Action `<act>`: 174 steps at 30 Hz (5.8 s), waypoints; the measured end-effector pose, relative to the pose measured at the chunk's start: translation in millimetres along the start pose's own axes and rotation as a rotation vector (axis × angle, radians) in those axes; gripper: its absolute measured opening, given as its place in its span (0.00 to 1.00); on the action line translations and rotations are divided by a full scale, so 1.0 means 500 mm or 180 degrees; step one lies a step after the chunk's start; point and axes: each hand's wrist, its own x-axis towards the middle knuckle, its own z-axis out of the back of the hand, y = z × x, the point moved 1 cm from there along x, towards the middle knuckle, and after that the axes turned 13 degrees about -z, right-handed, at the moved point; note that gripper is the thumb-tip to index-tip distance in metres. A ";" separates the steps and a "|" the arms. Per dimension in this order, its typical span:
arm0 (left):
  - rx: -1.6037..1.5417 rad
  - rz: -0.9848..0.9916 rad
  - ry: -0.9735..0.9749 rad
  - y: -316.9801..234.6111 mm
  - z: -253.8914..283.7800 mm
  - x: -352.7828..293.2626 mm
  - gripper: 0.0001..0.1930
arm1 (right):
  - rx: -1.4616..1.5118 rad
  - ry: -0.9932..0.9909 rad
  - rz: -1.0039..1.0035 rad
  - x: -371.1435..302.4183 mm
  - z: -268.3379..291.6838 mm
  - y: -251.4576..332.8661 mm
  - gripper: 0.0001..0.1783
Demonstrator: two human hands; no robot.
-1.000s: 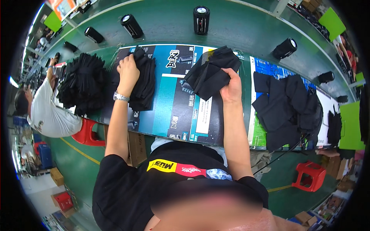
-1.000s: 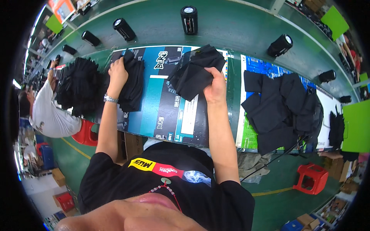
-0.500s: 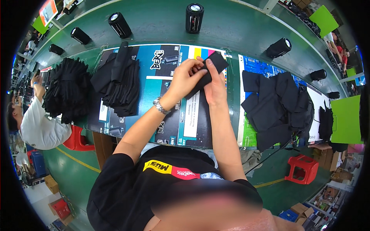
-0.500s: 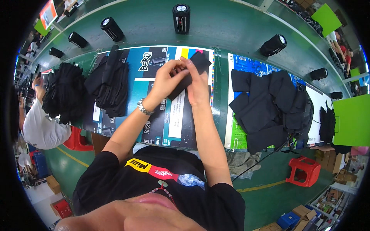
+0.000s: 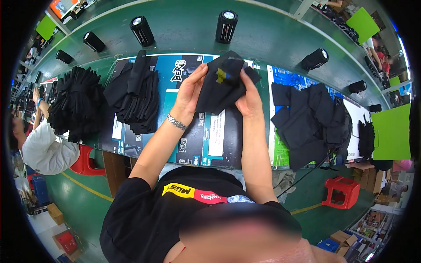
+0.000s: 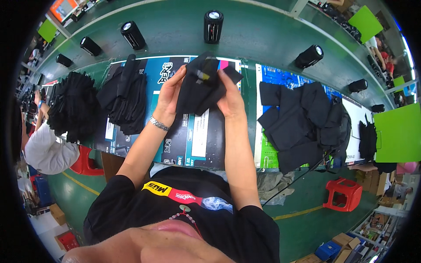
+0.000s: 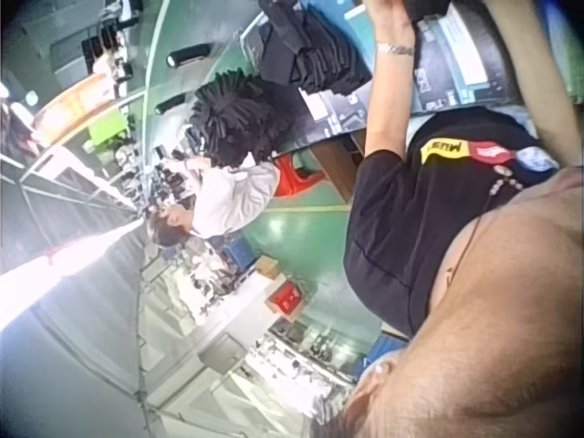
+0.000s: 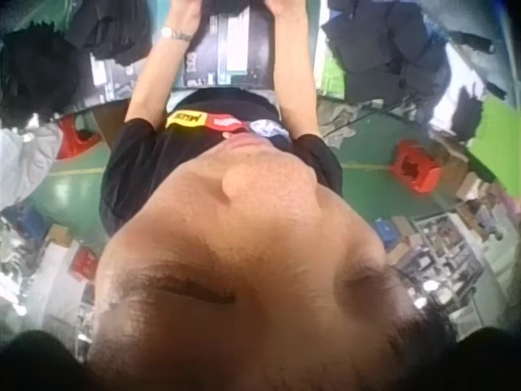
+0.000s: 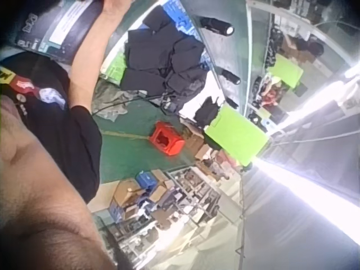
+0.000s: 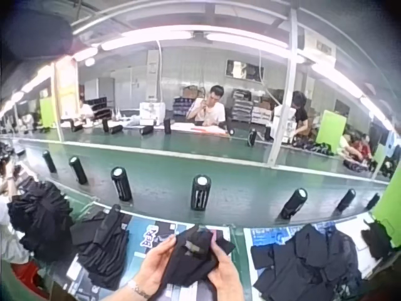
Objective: The person picks up small cylindrical electronic components and inserts them into black fabric sleeves one by one. They handle the sleeves and components by hand, placing the assembled items into a stack on the workbench.
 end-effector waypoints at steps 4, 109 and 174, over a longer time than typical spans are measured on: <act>-0.0233 -0.0134 0.0356 -0.033 -0.097 -0.019 0.11 | -0.0841 -0.0391 -0.0045 -0.013 0.026 -0.005 0.12; 0.4416 -0.1334 0.1896 0.172 -0.126 0.536 0.18 | -0.5168 -0.2241 0.2979 0.145 0.105 0.424 0.36; 0.1955 -0.1184 -0.0116 0.484 -0.039 0.623 0.26 | -0.1880 -0.2572 0.2365 0.308 0.339 0.557 0.20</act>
